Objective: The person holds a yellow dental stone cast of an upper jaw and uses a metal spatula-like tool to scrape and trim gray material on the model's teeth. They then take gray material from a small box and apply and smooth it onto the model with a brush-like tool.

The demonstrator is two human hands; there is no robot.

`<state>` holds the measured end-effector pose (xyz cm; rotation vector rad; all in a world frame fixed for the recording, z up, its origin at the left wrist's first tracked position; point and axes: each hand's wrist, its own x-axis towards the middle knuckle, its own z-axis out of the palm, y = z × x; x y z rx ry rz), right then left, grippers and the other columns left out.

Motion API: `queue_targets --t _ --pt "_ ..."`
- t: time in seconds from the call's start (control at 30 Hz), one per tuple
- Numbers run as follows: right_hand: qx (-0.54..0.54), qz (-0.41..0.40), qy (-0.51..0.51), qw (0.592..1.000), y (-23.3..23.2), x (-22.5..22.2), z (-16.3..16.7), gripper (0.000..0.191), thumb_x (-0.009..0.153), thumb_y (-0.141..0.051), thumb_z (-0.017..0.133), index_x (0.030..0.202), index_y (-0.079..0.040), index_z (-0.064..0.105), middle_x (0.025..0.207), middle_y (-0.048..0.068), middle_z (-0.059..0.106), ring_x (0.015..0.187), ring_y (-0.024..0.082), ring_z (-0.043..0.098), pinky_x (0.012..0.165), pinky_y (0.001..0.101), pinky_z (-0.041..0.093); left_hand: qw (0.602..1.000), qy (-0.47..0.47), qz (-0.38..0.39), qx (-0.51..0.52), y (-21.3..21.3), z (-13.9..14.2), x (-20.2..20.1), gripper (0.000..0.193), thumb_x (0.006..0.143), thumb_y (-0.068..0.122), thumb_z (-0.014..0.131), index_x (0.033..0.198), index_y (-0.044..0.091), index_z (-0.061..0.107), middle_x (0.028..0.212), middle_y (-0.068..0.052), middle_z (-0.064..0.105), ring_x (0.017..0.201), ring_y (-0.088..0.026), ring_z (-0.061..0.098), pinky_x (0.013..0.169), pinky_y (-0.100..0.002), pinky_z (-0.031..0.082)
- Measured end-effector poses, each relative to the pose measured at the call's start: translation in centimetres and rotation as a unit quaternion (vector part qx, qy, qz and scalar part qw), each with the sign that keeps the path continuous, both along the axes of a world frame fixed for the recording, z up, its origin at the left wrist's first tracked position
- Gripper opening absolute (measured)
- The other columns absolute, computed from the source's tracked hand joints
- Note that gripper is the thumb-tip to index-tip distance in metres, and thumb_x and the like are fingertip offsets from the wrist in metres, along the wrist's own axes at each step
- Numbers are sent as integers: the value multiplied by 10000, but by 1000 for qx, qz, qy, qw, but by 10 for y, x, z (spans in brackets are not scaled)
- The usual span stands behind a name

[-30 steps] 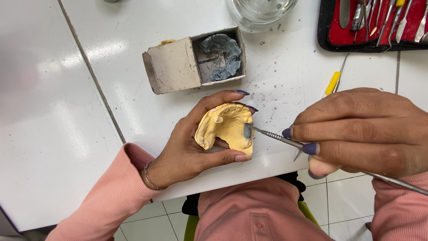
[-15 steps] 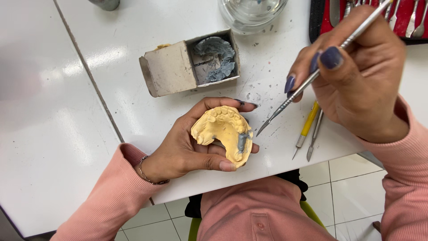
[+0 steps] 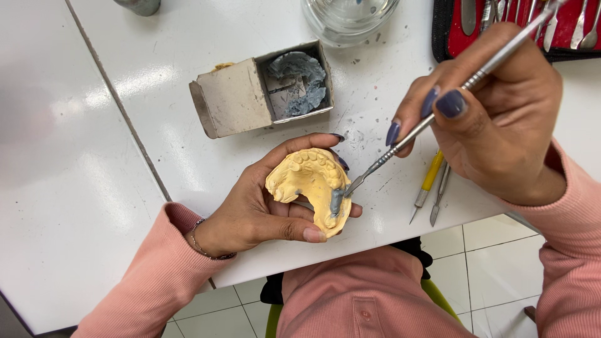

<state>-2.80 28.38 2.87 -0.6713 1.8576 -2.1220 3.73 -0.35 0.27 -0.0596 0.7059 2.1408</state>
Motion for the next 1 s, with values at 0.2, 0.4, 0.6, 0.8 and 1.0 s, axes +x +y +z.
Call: queue_targets --t 0.2,0.4,0.6,0.8,1.0 --pt "40 -13 72 997 -1 1 7 323 1140 -280 606 1133 -15 420 812 182 662 775 254 762 678 347 642 1000 -2 -4 -1 0 -1 0 989 812 -168 744 1641 38 246 1349 -140 602 1306 -420 634 1089 -474 585" --pt "46 -25 77 996 -1 6 10 330 1142 -285 614 1113 -17 423 802 186 663 740 253 762 682 375 679 1000 8 0 7 0 0 0 992 828 -166 739 1652 45 229 1355 -135 598 1310 -422 634 1110 -474 580" --pt "37 -20 67 997 0 5 10 317 1141 -281 608 1119 -19 431 833 199 675 749 247 763 679 367 680 1000 1 0 9 -1 -1 1 996 827 -153 748 1650 46 224 1358 -134 591 1309 -424 630 1108 -486 577" --pt "-4 -3 -24 1000 0 -2 1 241 1119 -243 604 1138 -40 475 854 207 706 769 238 768 650 337 669 1000 5 13 24 1 -4 2 986 831 -152 756 1633 65 224 1400 -132 561 1319 -433 623 1161 -517 563" --pt "4 22 -21 1000 2 -4 -2 217 1137 -239 588 1150 -52 479 870 196 714 793 230 770 661 324 675 999 -5 17 29 1 -6 3 954 834 -155 750 1597 93 234 1413 -135 560 1323 -445 615 1164 -523 557"
